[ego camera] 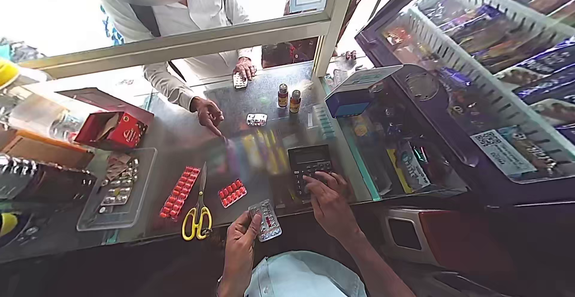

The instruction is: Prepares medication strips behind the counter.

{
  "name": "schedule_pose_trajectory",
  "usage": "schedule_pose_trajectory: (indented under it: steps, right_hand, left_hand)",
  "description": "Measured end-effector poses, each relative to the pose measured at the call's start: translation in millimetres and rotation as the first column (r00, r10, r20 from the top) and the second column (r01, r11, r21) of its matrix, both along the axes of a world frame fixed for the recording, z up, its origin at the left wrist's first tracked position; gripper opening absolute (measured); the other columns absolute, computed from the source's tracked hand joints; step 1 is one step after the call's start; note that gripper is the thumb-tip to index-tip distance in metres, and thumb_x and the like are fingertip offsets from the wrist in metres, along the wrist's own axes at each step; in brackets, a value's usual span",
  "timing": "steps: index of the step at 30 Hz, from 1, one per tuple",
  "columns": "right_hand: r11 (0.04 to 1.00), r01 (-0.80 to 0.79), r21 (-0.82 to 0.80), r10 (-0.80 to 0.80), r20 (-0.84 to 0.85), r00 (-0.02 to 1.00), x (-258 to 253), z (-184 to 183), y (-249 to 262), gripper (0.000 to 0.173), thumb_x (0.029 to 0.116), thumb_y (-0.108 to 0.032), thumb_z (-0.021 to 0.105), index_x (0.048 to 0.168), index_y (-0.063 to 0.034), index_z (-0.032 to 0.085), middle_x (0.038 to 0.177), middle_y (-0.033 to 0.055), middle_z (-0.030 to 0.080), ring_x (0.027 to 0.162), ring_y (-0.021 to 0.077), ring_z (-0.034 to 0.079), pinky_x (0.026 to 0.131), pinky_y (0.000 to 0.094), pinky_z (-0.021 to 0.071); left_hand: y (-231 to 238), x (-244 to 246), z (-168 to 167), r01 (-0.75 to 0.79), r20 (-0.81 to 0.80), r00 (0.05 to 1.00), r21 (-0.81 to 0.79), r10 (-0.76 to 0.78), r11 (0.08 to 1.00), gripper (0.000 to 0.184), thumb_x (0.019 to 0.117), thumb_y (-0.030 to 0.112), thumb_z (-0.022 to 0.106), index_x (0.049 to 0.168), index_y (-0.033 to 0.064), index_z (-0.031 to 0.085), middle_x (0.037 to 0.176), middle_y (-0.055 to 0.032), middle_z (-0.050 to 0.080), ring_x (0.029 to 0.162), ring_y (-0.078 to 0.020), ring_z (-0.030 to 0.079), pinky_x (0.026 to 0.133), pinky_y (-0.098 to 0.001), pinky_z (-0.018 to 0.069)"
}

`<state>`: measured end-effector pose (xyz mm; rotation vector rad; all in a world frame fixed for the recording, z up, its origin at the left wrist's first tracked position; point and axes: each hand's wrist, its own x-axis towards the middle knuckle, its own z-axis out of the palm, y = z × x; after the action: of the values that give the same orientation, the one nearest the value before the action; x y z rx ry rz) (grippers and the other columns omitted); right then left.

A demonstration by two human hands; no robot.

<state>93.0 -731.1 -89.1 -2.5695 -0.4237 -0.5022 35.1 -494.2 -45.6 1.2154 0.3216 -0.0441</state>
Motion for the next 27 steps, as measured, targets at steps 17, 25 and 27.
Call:
schedule_pose_trajectory:
  steps: [17, 25, 27]
  right_hand:
    - [0.769, 0.097, 0.631, -0.307, 0.232, 0.923, 13, 22, -21, 0.019, 0.1049, -0.024, 0.049, 0.111, -0.0124, 0.062, 0.127, 0.0068, 0.067, 0.132, 0.0201, 0.054, 0.114, 0.038, 0.0405]
    - [0.926, -0.106, 0.363, -0.01, 0.303, 0.953, 42, 89, 38, 0.068, 0.1001, -0.07, 0.037, 0.159, -0.0355, 0.033, 0.173, 0.0027, 0.014, 0.159, 0.0342, 0.002, 0.125, 0.0599, 0.0113]
    - [0.906, -0.111, 0.408, 0.004, 0.254, 0.967, 60, 86, 47, 0.085, 0.0948, -0.075, 0.043, 0.162, -0.0252, 0.031, 0.171, 0.0157, 0.014, 0.156, 0.0463, 0.004, 0.119, 0.0718, 0.0158]
  left_hand:
    - [6, -18, 9, 0.029, 0.033, 0.999, -0.005, -0.029, 1.0, 0.018, 0.1017, 0.005, 0.056, 0.102, 0.0056, 0.073, 0.091, -0.0037, 0.078, 0.082, -0.0097, 0.074, 0.08, -0.0291, 0.0623]
    - [9, -15, 6, 0.029, 0.102, 0.994, 0.037, -0.033, 0.999, 0.018, 0.1022, 0.006, 0.055, 0.105, 0.005, 0.072, 0.094, -0.0024, 0.077, 0.087, -0.0093, 0.073, 0.086, -0.0311, 0.06]
    - [10, -17, 6, 0.036, 0.123, 0.992, 0.015, -0.037, 0.999, 0.016, 0.1023, 0.007, 0.056, 0.105, 0.0045, 0.072, 0.096, -0.0031, 0.076, 0.089, -0.01, 0.073, 0.088, -0.0321, 0.0597]
